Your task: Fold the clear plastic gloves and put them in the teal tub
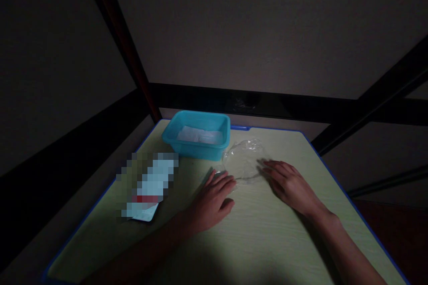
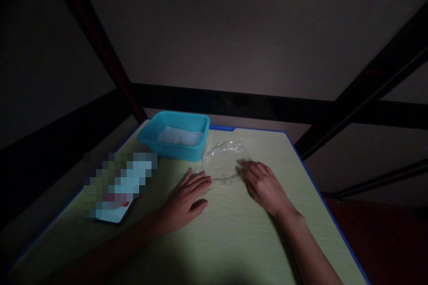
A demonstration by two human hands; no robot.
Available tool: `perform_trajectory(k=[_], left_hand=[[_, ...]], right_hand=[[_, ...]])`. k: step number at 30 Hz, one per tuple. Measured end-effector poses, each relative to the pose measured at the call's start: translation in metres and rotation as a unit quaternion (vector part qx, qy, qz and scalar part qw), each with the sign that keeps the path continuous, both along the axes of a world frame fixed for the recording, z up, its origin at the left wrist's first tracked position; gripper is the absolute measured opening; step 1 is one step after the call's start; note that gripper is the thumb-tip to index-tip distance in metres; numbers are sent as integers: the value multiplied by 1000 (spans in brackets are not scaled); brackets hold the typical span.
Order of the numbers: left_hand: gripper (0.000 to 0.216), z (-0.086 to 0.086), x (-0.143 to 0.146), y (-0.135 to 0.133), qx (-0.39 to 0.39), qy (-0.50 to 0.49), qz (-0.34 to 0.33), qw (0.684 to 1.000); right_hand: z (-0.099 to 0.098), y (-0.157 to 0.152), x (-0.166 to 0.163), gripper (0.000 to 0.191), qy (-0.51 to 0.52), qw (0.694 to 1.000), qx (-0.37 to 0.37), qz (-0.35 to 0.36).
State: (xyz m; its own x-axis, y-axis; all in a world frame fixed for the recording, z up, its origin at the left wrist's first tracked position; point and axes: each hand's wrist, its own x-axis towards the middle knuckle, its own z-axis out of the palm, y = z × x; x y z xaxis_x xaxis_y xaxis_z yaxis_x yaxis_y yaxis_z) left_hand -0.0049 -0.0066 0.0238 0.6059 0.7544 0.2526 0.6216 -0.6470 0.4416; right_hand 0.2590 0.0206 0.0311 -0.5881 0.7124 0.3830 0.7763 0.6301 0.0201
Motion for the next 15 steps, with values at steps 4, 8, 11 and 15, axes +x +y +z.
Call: perform_trajectory(k=[4, 8, 11, 15], left_hand=[[34, -1, 1, -1, 38, -39, 30, 998], [35, 0, 2, -2, 83, -82, 63, 991], [36, 2, 4, -5, 111, -113, 68, 985], [12, 2, 9, -9, 162, -167, 85, 969]], right_hand=[[2, 0, 0, 22, 42, 999, -6, -6], [15, -12, -21, 23, 144, 988, -46, 37], [21, -26, -42, 22, 215, 973, -61, 54], [24, -37, -59, 26, 224, 967, -68, 102]])
